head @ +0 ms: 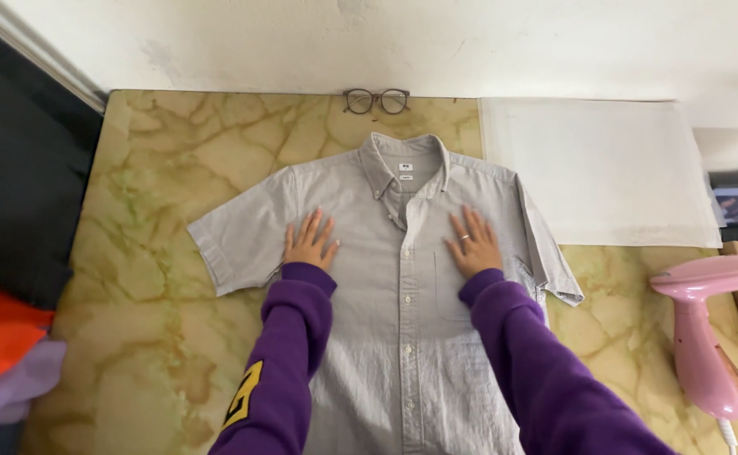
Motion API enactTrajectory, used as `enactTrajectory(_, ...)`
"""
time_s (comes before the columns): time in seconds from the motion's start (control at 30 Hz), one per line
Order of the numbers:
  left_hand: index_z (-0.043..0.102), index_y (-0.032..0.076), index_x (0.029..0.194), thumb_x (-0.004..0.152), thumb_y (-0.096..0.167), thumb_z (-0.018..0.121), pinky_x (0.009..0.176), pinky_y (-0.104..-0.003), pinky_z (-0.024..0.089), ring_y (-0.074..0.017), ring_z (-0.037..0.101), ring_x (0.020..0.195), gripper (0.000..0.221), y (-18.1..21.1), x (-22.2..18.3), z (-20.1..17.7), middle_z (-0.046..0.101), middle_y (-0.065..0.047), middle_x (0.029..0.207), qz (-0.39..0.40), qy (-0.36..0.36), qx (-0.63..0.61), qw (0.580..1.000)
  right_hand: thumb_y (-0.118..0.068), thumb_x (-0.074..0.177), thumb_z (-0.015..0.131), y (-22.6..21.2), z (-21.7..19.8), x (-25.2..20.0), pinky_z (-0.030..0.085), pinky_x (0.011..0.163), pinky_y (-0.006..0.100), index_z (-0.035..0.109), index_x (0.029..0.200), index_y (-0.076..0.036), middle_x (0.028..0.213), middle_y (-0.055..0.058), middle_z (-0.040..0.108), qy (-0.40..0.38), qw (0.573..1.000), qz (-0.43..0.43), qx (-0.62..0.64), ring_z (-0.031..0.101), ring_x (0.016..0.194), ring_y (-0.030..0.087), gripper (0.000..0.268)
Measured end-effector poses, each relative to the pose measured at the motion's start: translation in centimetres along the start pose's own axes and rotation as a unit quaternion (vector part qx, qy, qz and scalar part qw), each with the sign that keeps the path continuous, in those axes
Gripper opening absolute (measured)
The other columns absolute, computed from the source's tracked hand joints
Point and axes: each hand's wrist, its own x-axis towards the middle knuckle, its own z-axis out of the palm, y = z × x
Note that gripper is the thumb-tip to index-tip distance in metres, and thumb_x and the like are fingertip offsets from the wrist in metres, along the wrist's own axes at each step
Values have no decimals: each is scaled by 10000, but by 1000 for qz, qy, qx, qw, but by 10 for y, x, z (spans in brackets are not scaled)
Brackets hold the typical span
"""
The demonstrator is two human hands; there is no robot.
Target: The person closes a shipping box, moves it to a stack, and then retrieves a shirt from a rack to lay it flat on a table for folding.
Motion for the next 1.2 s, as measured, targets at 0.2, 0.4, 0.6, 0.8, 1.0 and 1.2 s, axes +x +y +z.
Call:
enactTrajectory(0.2, 196, 349, 1363, 886, 568, 160, 1078, -440, 33, -119, 41, 1344, 526, -7, 16, -1, 28, 68, 1469, -22, 20, -2, 1000, -546, 891, 212, 41, -2, 13, 119, 1072, 470, 135, 1400, -274, 1471, 40, 58, -69, 994, 87, -16, 86, 1346, 217, 583)
enactTrajectory(0.4, 296, 228, 1348, 748, 577, 498, 938, -470, 347, -259, 379, 1225, 722, 87, 68, 12, 275, -109, 1391, -11, 184, -85, 979, -385, 847, 474, -12, 16, 44, 216, 1039, 488, 334, 1340, -172, 1440, 40, 227, 9, 999, 1, 44, 219, 1316, 230, 555)
enactTrajectory(0.6, 503, 112, 1140, 779, 358, 563, 888, -450, 373, -365, 475, 1103, 440, 151, 101, 37, 321, -279, 1292, -55, 286, -192, 937, -282, 782, 490, -34, 86, 72, 194, 1060, 468, 360, 1308, -95, 1435, 93, 193, -54, 994, -22, 93, 117, 1348, 249, 573)
enactTrajectory(0.8, 542, 61, 1018, 853, 198, 511, 994, -498, 263, -359, 293, 1262, 217, 122, 121, 40, 270, -222, 1366, 48, 259, -242, 934, -95, 775, 573, -18, 34, 70, 379, 956, 363, 498, 1114, -103, 1146, 94, 466, 148, 958, -60, 238, 474, 1114, 281, 348)
enactTrajectory(1.0, 564, 270, 975, 841, 256, 529, 919, -393, 334, -172, 397, 1177, 140, 99, 165, 46, 329, 58, 1263, 24, 152, -187, 970, -216, 827, 569, -43, -17, 93, 337, 909, 408, 541, 1145, -245, 1282, 30, 373, 182, 969, -40, 164, 407, 1156, 256, 320)
enactTrajectory(1.2, 504, 292, 938, 705, 403, 673, 920, -440, 193, -187, 265, 1078, 309, 91, 193, 4, 289, 60, 1071, 126, -29, -65, 989, -345, 714, 653, -33, -3, 120, 97, 1017, 538, 530, 1000, -311, 1445, 14, 100, -41, 996, -8, 73, 85, 1338, 288, 313)
